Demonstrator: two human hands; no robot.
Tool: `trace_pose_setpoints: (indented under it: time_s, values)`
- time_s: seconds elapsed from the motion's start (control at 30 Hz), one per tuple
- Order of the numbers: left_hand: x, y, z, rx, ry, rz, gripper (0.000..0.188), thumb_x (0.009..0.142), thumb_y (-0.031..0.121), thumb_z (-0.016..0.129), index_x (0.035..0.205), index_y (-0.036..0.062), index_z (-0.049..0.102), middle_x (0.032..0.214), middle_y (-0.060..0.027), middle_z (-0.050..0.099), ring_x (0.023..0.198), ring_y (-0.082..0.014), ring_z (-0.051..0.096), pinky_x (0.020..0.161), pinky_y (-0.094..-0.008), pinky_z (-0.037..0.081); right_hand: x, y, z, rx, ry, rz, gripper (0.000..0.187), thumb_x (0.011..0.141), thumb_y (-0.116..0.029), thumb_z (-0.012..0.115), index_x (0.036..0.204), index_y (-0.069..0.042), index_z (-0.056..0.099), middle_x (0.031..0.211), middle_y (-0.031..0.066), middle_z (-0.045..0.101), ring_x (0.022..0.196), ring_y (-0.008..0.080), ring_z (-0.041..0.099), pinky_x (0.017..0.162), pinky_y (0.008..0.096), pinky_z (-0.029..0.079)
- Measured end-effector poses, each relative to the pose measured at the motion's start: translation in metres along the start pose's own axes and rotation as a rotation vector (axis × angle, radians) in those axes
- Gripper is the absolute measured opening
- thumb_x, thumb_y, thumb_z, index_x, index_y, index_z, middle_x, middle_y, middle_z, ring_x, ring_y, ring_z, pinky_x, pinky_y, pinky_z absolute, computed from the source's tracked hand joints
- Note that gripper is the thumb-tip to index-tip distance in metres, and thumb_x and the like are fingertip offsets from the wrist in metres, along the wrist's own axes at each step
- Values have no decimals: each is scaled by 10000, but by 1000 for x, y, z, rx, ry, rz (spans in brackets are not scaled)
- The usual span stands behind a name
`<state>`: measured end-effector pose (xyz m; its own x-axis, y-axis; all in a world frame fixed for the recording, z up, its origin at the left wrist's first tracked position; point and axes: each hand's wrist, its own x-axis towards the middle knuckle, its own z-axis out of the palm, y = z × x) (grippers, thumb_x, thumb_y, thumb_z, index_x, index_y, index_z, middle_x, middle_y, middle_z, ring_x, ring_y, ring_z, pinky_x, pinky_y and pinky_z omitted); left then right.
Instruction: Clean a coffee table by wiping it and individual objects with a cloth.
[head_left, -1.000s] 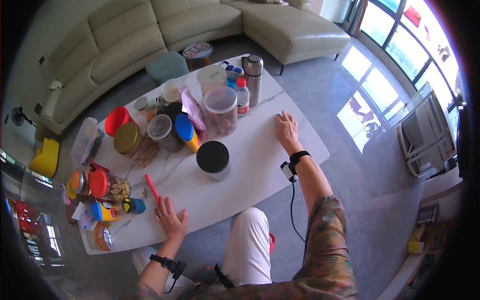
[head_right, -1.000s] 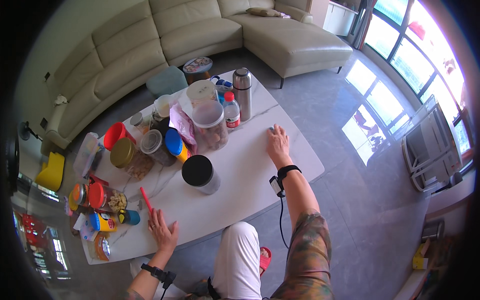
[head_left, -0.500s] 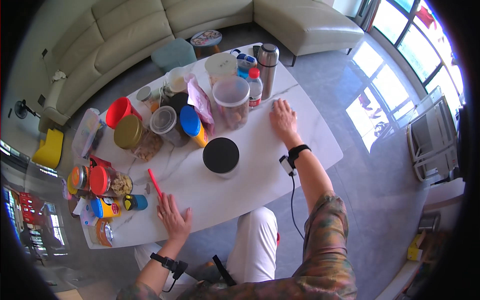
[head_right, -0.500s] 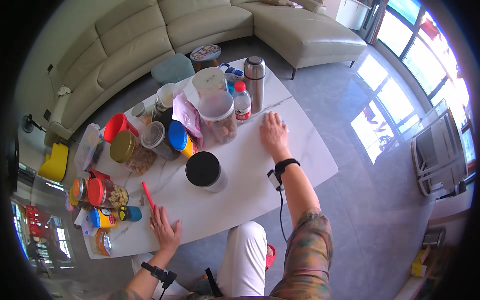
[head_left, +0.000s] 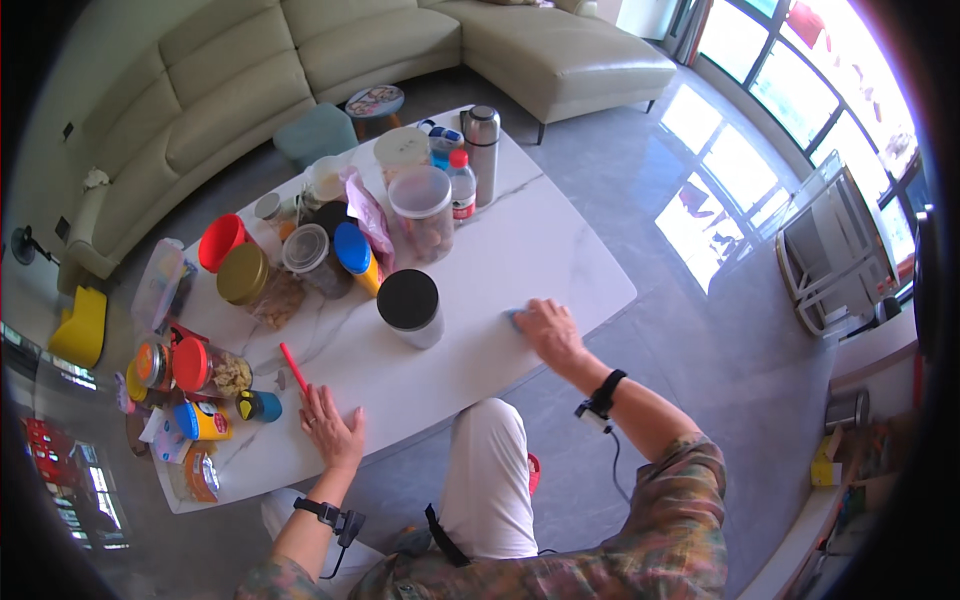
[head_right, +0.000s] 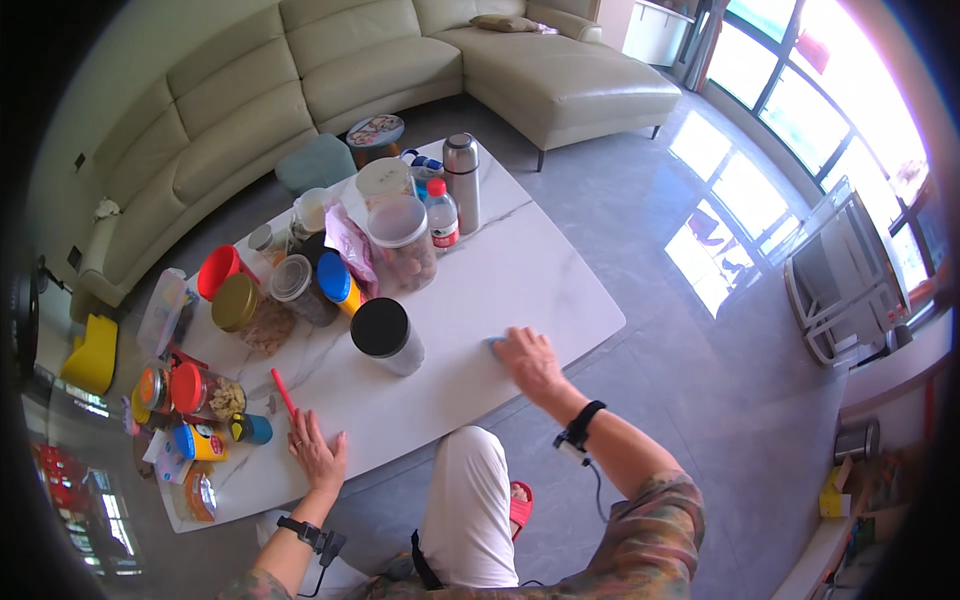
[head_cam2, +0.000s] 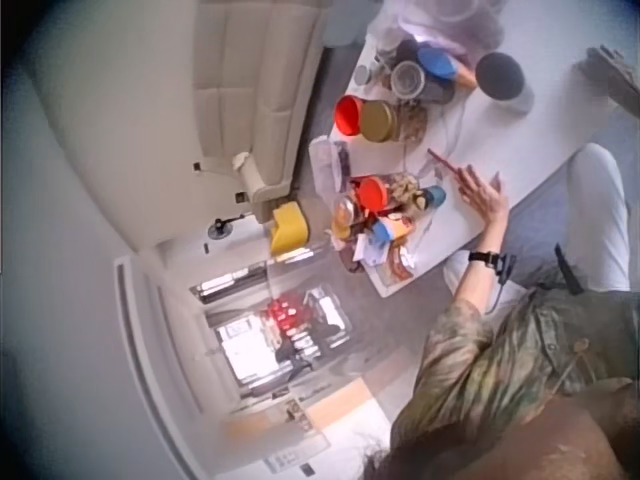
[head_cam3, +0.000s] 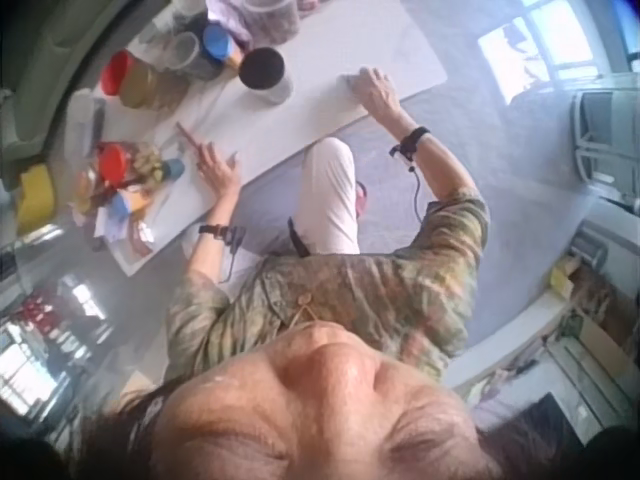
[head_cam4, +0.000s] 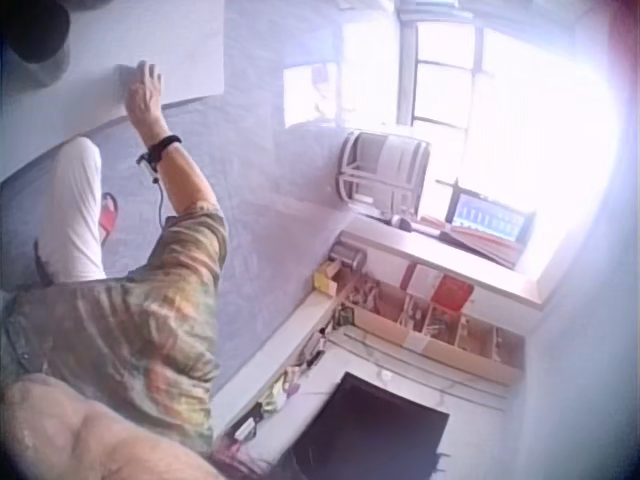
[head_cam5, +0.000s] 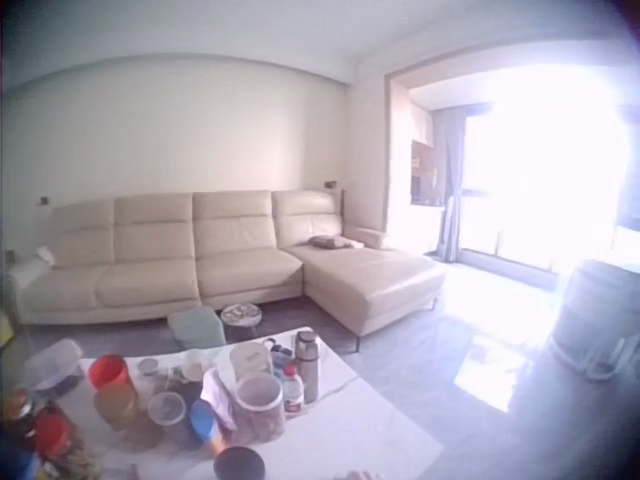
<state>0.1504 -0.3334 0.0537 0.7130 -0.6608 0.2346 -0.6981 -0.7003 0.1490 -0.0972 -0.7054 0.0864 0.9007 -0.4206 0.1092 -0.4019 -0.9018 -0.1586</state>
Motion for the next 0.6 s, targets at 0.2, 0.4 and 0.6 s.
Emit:
trace_pose_setpoints:
  time_s: [0.2, 0.4, 0.6]
  values:
    - [-1, -1, 0, -4, -28, -14, 767, 876, 389, 640, 1478, 11, 351, 1560, -229, 294, 1475, -411, 224, 1171, -580, 181, -7, -16, -1, -16, 53, -16, 483, 876, -197, 644, 1347, -166, 539, 1452, 170, 434, 1300, 331, 457, 1013, 513, 427]
    - [4, 2, -2, 2, -50, -16, 777, 874, 395, 637, 1482, 6, 350, 1563, -227, 292, 1472, -414, 229, 1177, -571, 174, 86, 77, 9, -16, 14, 159, 617, 961, -442, 546, 1466, -108, 429, 1562, 175, 341, 1452, 337, 310, 1113, 532, 336]
    - [2, -1, 0, 5, -49, -20, 783, 863, 407, 638, 1474, -2, 366, 1559, -236, 299, 1470, -426, 231, 1180, -566, 170, 180, 120, 6, -27, -21, 375, 713, 938, -517, 541, 1508, -122, 375, 1607, 136, 292, 1498, 310, 234, 1177, 520, 256]
